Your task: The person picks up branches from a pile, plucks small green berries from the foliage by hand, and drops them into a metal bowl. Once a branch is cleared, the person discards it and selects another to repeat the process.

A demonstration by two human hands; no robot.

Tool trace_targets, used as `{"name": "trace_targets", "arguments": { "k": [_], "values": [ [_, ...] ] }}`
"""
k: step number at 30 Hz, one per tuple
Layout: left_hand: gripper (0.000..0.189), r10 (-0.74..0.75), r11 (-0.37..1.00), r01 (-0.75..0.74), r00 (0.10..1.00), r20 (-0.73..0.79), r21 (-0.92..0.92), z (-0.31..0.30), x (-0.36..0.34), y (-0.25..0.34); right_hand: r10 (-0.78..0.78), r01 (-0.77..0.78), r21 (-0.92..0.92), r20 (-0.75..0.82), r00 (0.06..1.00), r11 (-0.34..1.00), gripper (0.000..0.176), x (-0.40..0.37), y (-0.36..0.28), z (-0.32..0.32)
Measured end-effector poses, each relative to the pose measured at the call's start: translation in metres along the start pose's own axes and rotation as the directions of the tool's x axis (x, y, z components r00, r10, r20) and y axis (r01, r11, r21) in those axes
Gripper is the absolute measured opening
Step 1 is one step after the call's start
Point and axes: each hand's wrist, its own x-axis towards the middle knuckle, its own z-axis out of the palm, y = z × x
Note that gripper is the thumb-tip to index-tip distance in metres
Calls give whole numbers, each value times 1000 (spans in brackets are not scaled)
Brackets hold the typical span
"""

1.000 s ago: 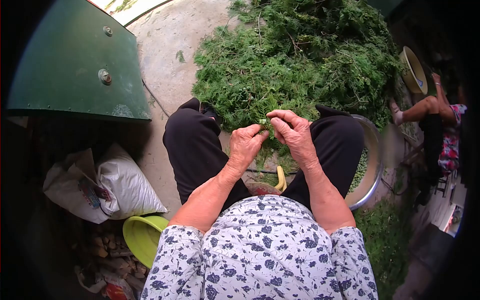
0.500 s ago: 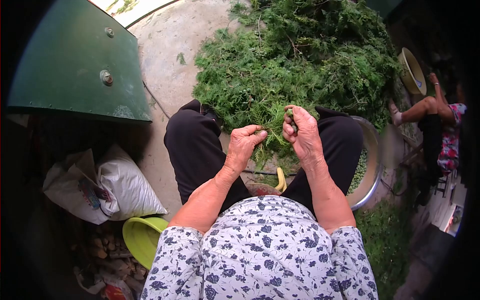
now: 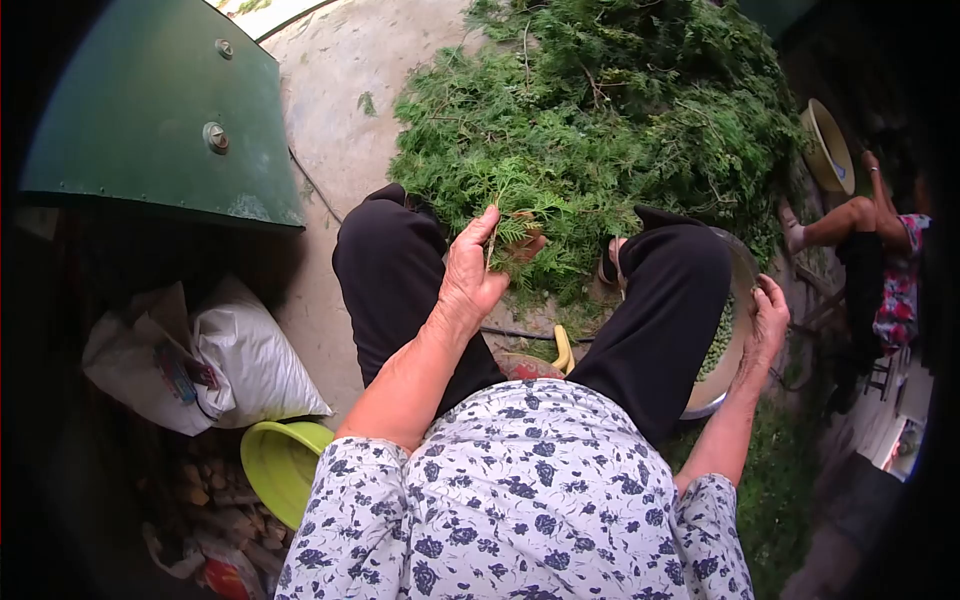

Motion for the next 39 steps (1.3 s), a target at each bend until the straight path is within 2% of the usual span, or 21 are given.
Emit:
{"name": "trace_targets", "arguments": {
  "k": [1, 2, 4, 8, 11, 12, 13, 14, 15, 16, 17, 19, 21, 25, 26, 31, 33, 35, 37, 38, 39],
  "values": [
    [23, 2, 1000, -2, 1000, 0, -2, -1, 1, 0, 11, -9, -154, 13, 1000, 988, 28, 4, 22, -14],
    [23, -9, 999, 9, 1000, -12, -33, -1, 2, -1, 9, -7, -154, 14, 1000, 988, 28, 8, 44, -28],
    [23, -18, 998, 17, 1000, -21, -64, 1, 2, -1, 29, -54, -529, -56, 998, 847, 34, 12, 72, -45],
    [22, 17, 997, -23, 996, -89, -69, 5, 0, -2, -132, 24, -656, -115, 984, 754, 34, 4, 60, -37],
    [22, 20, 997, -28, 993, -119, -72, 7, -1, -4, -203, 181, -270, -55, 978, 946, 28, -63, -64, 46],
    [22, 12, 997, -22, 991, -133, -77, 9, -1, -5, -451, 448, -296, 63, 890, 843, 31, -81, -82, 69],
    [22, 9, 997, -18, 992, -128, -76, 9, 0, -7, -482, 519, -369, 195, 854, 771, 38, -104, -107, 91],
    [21, -2, 998, -5, 992, -125, -60, 7, 2, -8, -468, 496, -21, 297, 832, 868, 45, -120, -116, 114],
    [21, -9, 999, 3, 992, -123, -46, 6, 3, -8, -466, 528, -25, 437, 770, 849, 53, -135, -120, 132],
    [21, -3, 999, -2, 993, -122, -45, 3, 4, -7, -521, 680, -88, 575, 631, 728, 64, -152, -131, 149],
    [20, -10, 1000, 8, 996, -86, -19, 1, 4, -8, -589, 787, -1, 663, 463, 617, 76, -156, -127, 167],
    [20, -17, 1000, 18, 999, -49, 7, 4, -2, -8, -448, 649, 90, 793, 412, 756, 81, -161, -121, 198],
    [21, 31, 988, -7, 987, -157, 153, 12, -10, -6, -467, 727, 73, 809, 357, 683, 77, -155, -108, 225],
    [23, 68, 986, -56, 995, -69, 157, -9, 2, -9, -490, 726, 114, 807, 330, 678, 70, -152, -81, 249],
    [32, 36, 986, -46, 997, 63, 162, -14, 2, -7, -519, 704, 131, 770, 371, 698, 68, -152, -80, 250],
    [53, 32, 964, -23, 999, -30, 264, -10, 2, -9, -556, 664, 150, 696, 455, 732, 50, -145, -69, 253],
    [64, -6, 986, -18, 990, 140, 165, -8, 3, -7, -588, 676, 166, 665, 460, 718, 46, -145, -63, 256],
    [68, -47, 985, 20, 986, 157, 172, -7, 2, -6, -620, 688, 184, 633, 463, 702, 42, -145, -59, 259],
    [72, -89, 981, 56, 980, 178, 184, -5, 1, -4, -534, 556, 184, 620, 574, 811, 33, -144, -62, 259],
    [72, -144, 960, 90, 971, 193, 265, -4, 0, 1, -180, 141, 115, 729, 660, 983, 26, -144, -66, 257],
    [73, -199, 931, 121, 959, 203, 344, -5, -1, 5, -183, 146, 115, 728, 660, 983, 26, -140, -68, 256]
  ]
}}
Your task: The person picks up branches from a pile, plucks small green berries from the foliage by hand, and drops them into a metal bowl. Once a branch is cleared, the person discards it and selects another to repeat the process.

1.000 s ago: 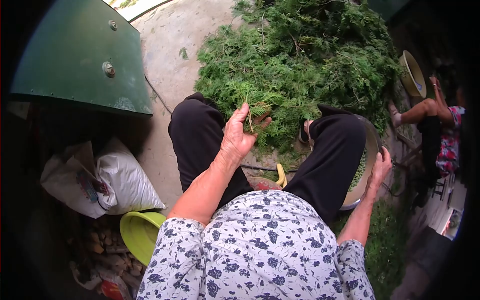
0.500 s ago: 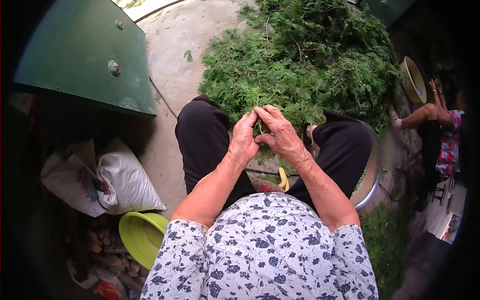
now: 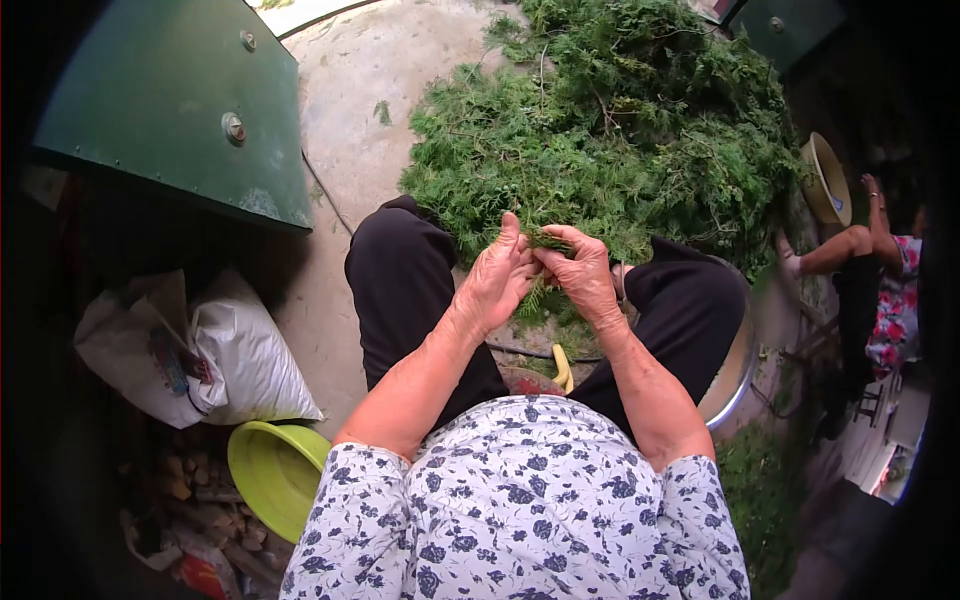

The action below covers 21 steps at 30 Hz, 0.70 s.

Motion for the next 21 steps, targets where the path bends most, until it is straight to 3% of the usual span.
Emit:
{"name": "trace_targets", "arguments": {
  "k": [2, 3, 4, 6, 10, 12, 13, 14, 16, 17, 19, 21],
  "values": [
    [67, -1, 1000, 1, 1000, -1, -30, -3, -1, 6, 211, -225, 358, 78, 974, 906, 20, 8, -1, -12],
    [62, 11, 997, -1, 991, -135, 73, 3, -5, 12, 225, -227, 457, 61, 973, 860, 15, 10, 1, -15],
    [58, 35, 985, 12, 964, -265, 173, 7, -8, 18, 258, -244, 464, 35, 966, 852, 11, 12, 1, -20],
    [41, 110, 990, -64, 908, -404, 124, 9, -11, 33, 319, -302, 479, 48, 947, 824, 10, 17, 0, -31],
    [21, 287, 958, -250, 827, -483, 141, 7, -4, 78, 322, -323, 430, 78, 944, 843, 10, 28, 11, -46],
    [23, 327, 945, -296, 829, -454, 139, 5, 5, 105, 260, -249, 157, -59, 964, 956, 10, 36, 17, -46],
    [23, 353, 935, -321, 821, -448, 149, 7, 11, 118, 137, -140, -67, -58, 989, 988, 11, 39, 23, -46],
    [22, 379, 925, -344, 814, -440, 159, 9, 16, 131, -23, 10, -406, -27, 999, 914, 18, 38, 26, -49],
    [21, 388, 921, -363, 803, -452, 144, 3, 33, 153, 116, 39, -670, 185, 976, 741, 32, 36, 33, -48],
    [21, 396, 916, -377, 802, -447, 134, -3, 41, 163, 282, -1, -724, 268, 921, 689, 34, 31, 33, -45],
    [21, 408, 908, -405, 795, -449, 110, -15, 52, 178, 580, -99, -790, 353, 734, 606, 37, 20, 33, -31],
    [21, 408, 904, -418, 776, -481, 92, -28, 59, 188, 773, -197, -832, 357, 524, 518, 36, 10, 45, -25]
  ]
}}
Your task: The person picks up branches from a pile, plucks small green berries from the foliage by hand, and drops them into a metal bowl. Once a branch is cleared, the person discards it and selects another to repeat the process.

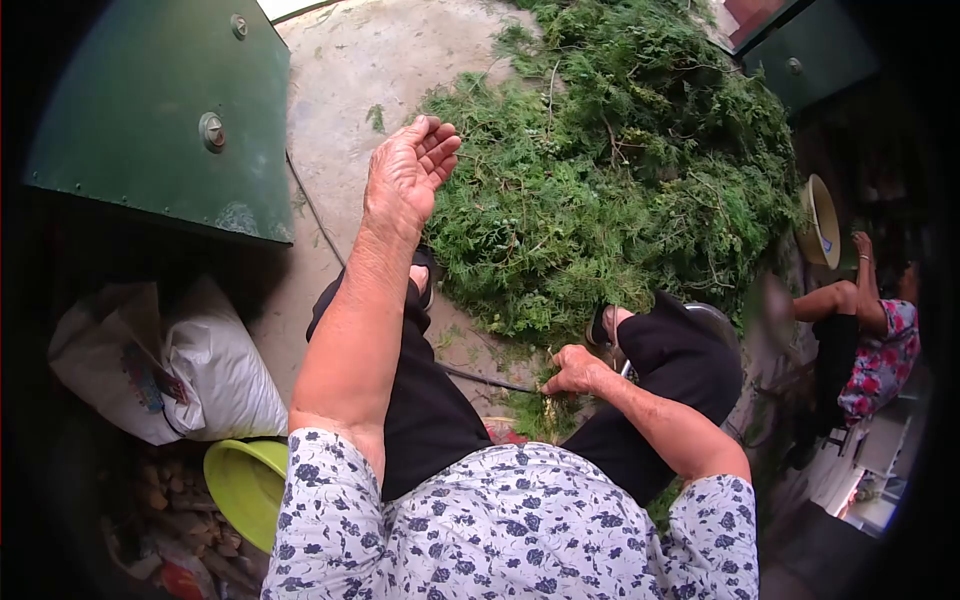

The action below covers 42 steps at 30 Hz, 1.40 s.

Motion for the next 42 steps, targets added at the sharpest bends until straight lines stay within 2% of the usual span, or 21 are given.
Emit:
{"name": "trace_targets", "arguments": {
  "k": [2, 4, 5, 6, 7, 8, 10, 11, 13, 15, 16, 19, 21, 24, 29, 31, 33, 35, 36, 39, 42],
  "values": [
    [20, -15, 1000, 13, 995, -102, -23, -6, 11, 1, 106, -108, 1, 169, 980, 994, 33, 15, 7, 4],
    [17, 16, 999, -19, 998, -67, -38, -3, 14, 8, 81, -100, 117, 157, 984, 988, 31, 16, -9, -42],
    [15, 57, 997, -58, 998, -16, -49, 0, 15, 11, 84, -85, 228, 14, 996, 970, 33, 16, -25, -87],
    [15, 88, 996, -88, 996, -19, -33, 3, 15, 14, -38, 132, 510, -191, 981, 850, 38, 25, -30, -141],
    [15, 79, 996, -80, 996, -28, -26, 3, 17, 15, -104, 471, 675, -510, 854, 568, 26, 17, -53, -203],
    [16, 89, 995, -91, 995, -44, -41, 4, 19, 17, -255, 787, 601, -747, 615, 137, 28, 9, -69, -267],
    [16, 106, 992, -110, 992, -66, -57, 7, 22, 22, -630, 884, 411, -753, 191, -224, 33, -14, -81, -361],
    [16, 113, 991, -117, 991, -69, -68, 8, 22, 22, -319, 937, 266, -929, 186, -228, 44, -32, -110, -351],
    [16, 115, 989, -122, 990, -84, -85, 11, 23, 21, -591, 969, 177, -805, 40, -175, 34, -2, -104, -352],
    [16, 107, 988, -113, 992, -61, -110, 13, 23, 21, -358, 897, 383, -823, 440, 223, 30, 38, -102, -292],
    [16, 104, 988, -111, 992, -70, -106, 13, 24, 21, -274, 806, 445, -780, 563, 391, 24, 64, -93, -261],
    [17, 99, 990, -102, 994, -37, -99, 15, 24, 19, -134, 513, 403, -673, 727, 758, 12, 140, -52, -178],
    [17, 93, 990, -95, 995, -26, -104, 16, 24, 19, -231, 496, 134, -762, 605, 858, 14, 188, -23, -135],
    [19, 72, 989, -76, 997, -34, -129, 19, 24, 20, -168, 396, 59, -841, 514, 916, 15, 212, -28, -106],
    [19, 70, 991, -72, 997, -29, -116, 22, 25, 19, -102, 154, -22, -836, 539, 988, 20, 232, -46, -89],
    [19, 62, 993, -64, 998, -26, -102, 23, 25, 19, -22, 170, 101, -798, 602, 980, 21, 230, -41, -90],
    [19, 64, 993, -66, 998, -28, -97, 24, 25, 20, -65, 284, 110, -837, 543, 952, 18, 238, -20, -90],
    [19, 69, 993, -71, 997, -24, -98, 24, 24, 21, 0, 350, 271, -791, 611, 897, 22, 209, -17, -106],
    [19, 65, 994, -66, 998, -16, -93, 24, 24, 20, 38, 431, 351, -809, 586, 831, 19, 204, -10, -110],
    [19, 58, 994, -57, 998, 7, -92, 27, 23, 15, 56, 590, 624, -710, 702, 512, 14, 144, -20, -137],
    [19, 48, 995, -47, 999, 18, -83, 30, 21, 12, 41, 571, 623, -694, 719, 534, 14, 120, -12, -145]
  ]
}}
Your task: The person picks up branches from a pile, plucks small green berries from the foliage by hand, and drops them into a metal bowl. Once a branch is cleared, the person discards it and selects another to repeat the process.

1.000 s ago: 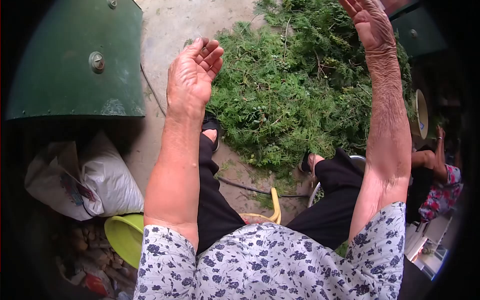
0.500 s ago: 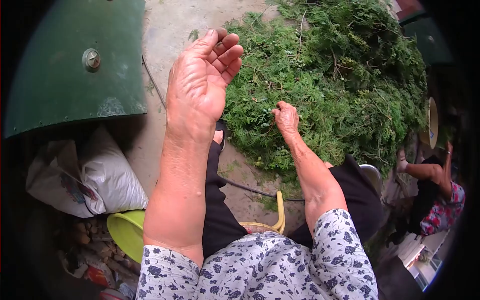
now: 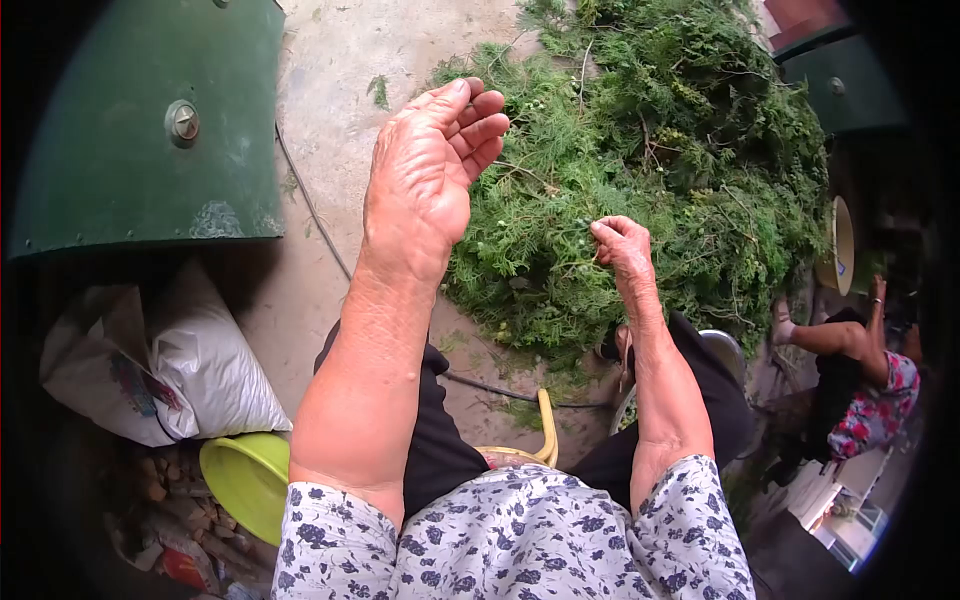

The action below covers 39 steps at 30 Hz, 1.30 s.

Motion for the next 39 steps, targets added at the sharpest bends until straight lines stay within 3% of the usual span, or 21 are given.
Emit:
{"name": "trace_targets", "arguments": {
  "k": [3, 4, 5, 9, 11, 13, 15, 17, 19, 23, 25, 28, 30, 35, 38, 39],
  "values": [
    [19, -5, 1000, 5, 1000, 6, 7, 1, -2, -2, 15, -16, -21, -29, 999, 1000, 16, -7, -10, -10],
    [19, -5, 1000, 5, 1000, 11, 9, 1, -2, -2, -110, 100, -285, -19, 994, 953, 17, -8, -8, -11],
    [19, -6, 1000, 6, 1000, 20, 11, 2, -3, -3, -226, 202, -526, 19, 974, 826, 17, -10, -5, -12],
    [19, -30, 1000, 30, 1000, 7, 9, 3, -4, -3, -407, 411, -717, 192, 893, 563, 11, -26, 41, -10],
    [19, -19, 1000, 19, 1000, 13, 9, 2, -3, -4, -326, 385, -689, 223, 919, 614, 9, -24, 68, -11],
    [19, -31, 999, 30, 999, 10, 13, 3, -3, -4, -356, 403, -667, 215, 909, 627, 12, -15, 88, -12],
    [15, -25, 999, 24, 1000, 10, 44, 4, -3, -5, -319, 252, -560, -23, 947, 789, 14, 1, 104, -11],
    [15, -29, 998, 28, 999, 13, 48, 5, -1, -5, -234, 172, -496, -65, 970, 851, 15, 20, 111, -8],
    [15, -33, 998, 32, 999, 13, 50, 7, -1, -6, -58, -3, -384, -148, 987, 923, 14, 33, 108, 0],
    [18, -36, 998, 35, 999, 12, 56, 8, 0, -7, -81, 6, -512, -124, 989, 859, 21, 64, 132, 20],
    [21, -36, 998, 35, 999, 21, 55, 9, 1, -6, 56, -102, -495, -107, 993, 863, 24, 67, 131, 29],
    [21, -56, 996, 56, 998, 1, 63, 11, 0, -7, 86, -123, -547, -93, 992, 828, 21, 56, 111, 35],
    [21, -50, 996, 49, 999, 3, 68, 10, 0, -6, 125, -158, -256, -141, 982, 954, 16, 34, 77, 35],
    [21, -24, 992, 23, 1000, 12, 124, 9, -4, -12, -60, 35, -179, -138, 989, 983, 14, -13, 6, 23],
    [15, -48, 956, 64, 997, -63, 286, 6, -6, -23, -127, 119, -75, -104, 987, 990, 13, -42, -32, 20],
    [14, -66, 932, 81, 996, -56, 352, 2, -3, -29, -212, 204, -88, -87, 973, 975, 12, -50, -41, 20]
  ]
}}
